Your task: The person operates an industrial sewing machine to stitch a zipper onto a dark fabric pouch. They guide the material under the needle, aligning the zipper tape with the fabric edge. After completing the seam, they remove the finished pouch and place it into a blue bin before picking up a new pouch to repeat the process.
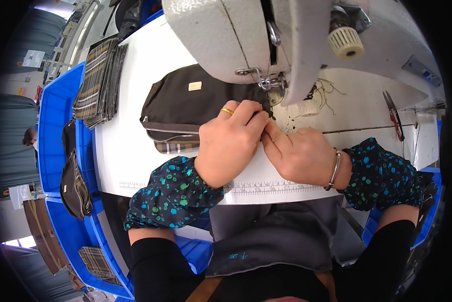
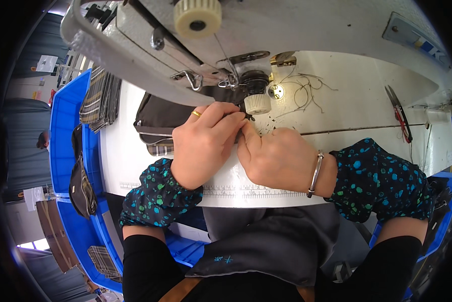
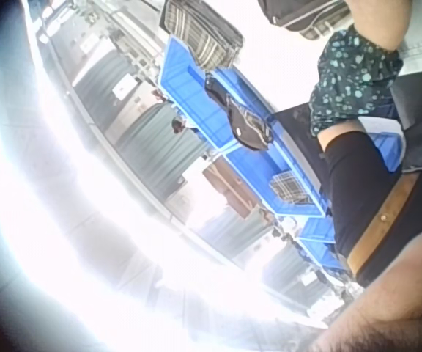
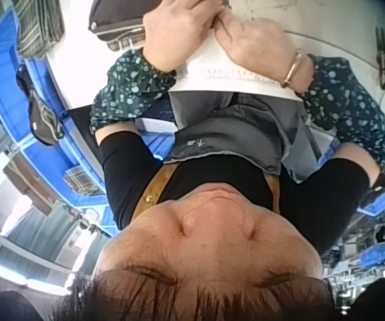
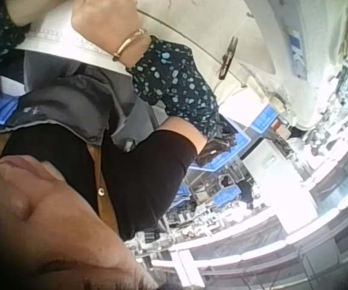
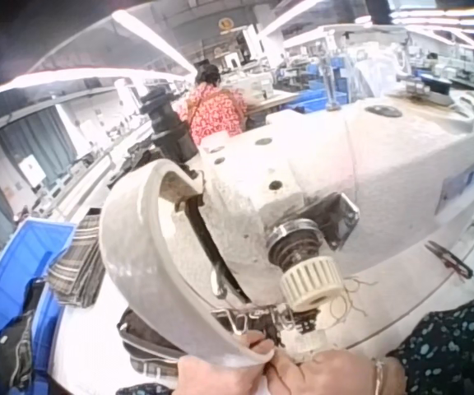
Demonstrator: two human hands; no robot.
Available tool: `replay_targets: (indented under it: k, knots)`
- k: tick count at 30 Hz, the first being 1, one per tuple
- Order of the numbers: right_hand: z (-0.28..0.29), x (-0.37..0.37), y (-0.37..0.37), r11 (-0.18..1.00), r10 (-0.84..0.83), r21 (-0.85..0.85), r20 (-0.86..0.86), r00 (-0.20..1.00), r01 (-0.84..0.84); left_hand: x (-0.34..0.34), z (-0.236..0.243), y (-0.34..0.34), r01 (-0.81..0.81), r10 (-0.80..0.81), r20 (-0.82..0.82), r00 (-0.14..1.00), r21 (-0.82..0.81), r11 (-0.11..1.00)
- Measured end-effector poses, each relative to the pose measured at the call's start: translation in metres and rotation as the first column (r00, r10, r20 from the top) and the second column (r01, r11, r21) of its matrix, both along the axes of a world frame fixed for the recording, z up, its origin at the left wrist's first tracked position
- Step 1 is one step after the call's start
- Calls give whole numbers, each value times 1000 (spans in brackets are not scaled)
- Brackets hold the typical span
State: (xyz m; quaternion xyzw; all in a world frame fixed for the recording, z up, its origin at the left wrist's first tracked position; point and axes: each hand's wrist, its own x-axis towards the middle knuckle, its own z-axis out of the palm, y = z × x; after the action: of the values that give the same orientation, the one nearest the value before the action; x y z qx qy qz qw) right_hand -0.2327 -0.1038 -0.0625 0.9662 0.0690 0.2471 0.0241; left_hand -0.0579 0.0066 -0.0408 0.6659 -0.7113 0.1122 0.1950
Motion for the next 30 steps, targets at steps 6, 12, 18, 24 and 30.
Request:
replay_targets:
  k: [6, 12, 18, 24, 30]
  knots:
    - [0, 0, -1, 1000, 26, 13, -21, 999, -26, 3, 1, -2, 110, -116, 126, 985, 57, 992]
    - [0, 0, 0, 1000, 7, 11, 1, 1000, -7, 0, 9, -1, -42, 34, 79, 996, 102, 994]
    - [1, 0, -1, 1000, 12, 6, -12, 1000, -12, 15, 16, -1, -83, 113, -172, 978, 176, 981]
    - [2, 0, 0, 1000, 10, -3, -22, 1000, -10, 27, 10, -11, -24, 83, -378, 922, 158, 987]
    - [3, 0, 0, 1000, 17, 4, -27, 999, -17, 28, -3, -26, -31, 79, -414, 907, 120, 992]
